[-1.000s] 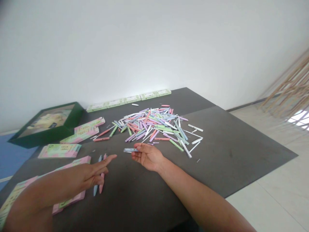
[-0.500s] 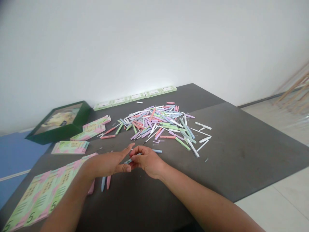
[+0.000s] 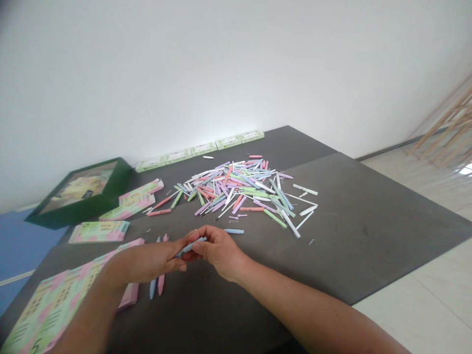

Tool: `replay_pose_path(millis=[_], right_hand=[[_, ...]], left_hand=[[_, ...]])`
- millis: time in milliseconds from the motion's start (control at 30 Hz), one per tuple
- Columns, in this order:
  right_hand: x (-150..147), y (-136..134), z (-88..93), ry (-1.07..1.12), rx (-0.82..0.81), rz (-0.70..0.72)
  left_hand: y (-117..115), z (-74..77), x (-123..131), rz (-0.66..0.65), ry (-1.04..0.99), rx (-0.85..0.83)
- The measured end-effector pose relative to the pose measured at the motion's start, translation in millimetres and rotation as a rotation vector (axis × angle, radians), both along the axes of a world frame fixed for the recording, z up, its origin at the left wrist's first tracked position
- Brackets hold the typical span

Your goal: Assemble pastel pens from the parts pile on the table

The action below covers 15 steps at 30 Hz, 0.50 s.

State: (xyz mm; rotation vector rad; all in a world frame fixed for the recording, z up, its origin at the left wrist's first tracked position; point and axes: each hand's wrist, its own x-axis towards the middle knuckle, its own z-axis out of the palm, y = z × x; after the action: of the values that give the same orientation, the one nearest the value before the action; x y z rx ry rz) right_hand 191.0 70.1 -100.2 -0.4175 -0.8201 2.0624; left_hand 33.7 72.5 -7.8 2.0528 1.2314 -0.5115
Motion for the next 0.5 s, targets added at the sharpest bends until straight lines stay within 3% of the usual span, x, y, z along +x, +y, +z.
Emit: replay_pose_path(millis=[200,500], right_hand=[[1,-3,3.5,0.074,0.013,0.011],[4,3,0.1,0.055,-0.011,-0.044]], left_hand=[[-4,8.9,-9,0.017,0.053,0.039],[-6,9.8,-18,-0.014,0.029,0.073]])
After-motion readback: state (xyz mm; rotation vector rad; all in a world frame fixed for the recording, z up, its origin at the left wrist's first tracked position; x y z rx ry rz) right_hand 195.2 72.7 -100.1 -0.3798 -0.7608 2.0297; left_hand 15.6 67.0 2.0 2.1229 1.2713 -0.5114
